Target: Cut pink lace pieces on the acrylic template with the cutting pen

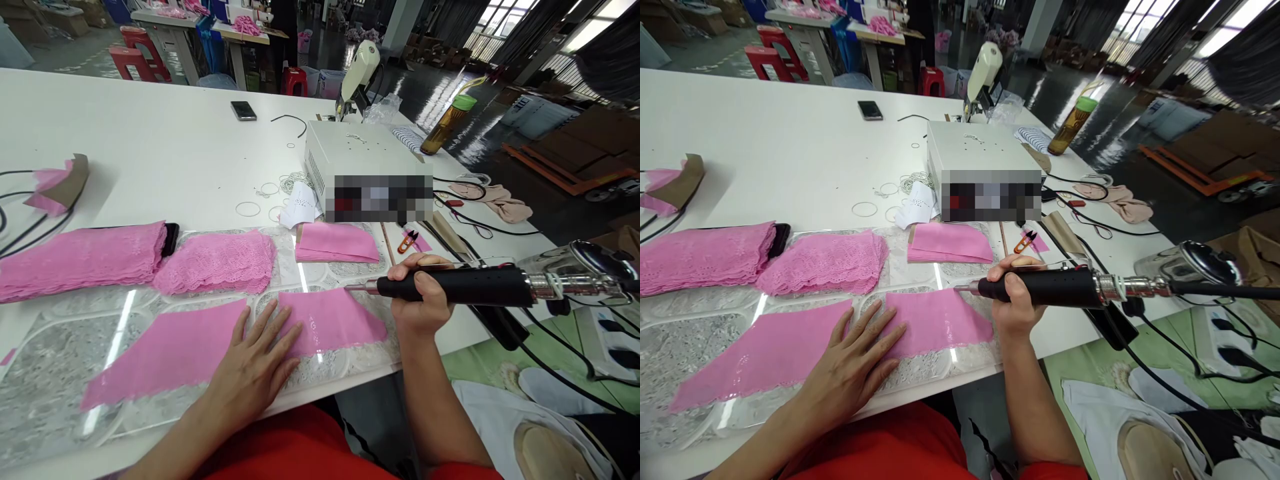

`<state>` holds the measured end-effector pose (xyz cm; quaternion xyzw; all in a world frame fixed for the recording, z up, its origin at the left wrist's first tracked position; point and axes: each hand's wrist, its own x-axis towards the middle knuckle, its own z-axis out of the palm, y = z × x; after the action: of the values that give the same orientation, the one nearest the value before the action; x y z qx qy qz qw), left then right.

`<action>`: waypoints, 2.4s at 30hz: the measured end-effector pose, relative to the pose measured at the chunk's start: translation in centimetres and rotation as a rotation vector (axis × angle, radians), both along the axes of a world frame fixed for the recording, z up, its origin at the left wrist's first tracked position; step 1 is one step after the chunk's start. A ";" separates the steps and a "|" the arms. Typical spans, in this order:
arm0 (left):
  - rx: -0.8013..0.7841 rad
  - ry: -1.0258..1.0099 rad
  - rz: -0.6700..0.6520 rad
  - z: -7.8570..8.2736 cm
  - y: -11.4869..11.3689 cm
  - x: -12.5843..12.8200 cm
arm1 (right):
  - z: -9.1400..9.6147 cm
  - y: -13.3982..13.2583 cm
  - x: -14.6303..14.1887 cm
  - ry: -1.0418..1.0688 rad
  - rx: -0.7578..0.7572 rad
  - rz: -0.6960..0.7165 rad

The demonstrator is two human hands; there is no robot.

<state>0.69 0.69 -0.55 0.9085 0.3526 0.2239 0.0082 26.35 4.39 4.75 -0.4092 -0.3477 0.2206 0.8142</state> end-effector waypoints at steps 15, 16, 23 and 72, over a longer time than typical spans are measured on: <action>0.001 0.021 0.007 0.2 -0.1 0.0 | 0.0 -0.2 0.0 -0.066 -0.003 0.013; -0.001 0.025 0.007 0.2 -0.1 0.0 | -0.1 -0.2 0.0 -0.066 -0.003 0.012; -0.004 0.038 0.012 0.3 -0.1 -0.1 | 0.0 -0.2 0.1 -0.073 -0.004 0.021; -0.004 -0.068 -0.014 0.6 -0.1 -0.3 | 1.1 -3.2 2.1 -0.025 -0.021 -0.026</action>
<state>0.39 0.59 0.03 0.9028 0.3464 0.2537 0.0235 28.45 1.20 5.89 -0.4250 -0.3503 0.2083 0.8083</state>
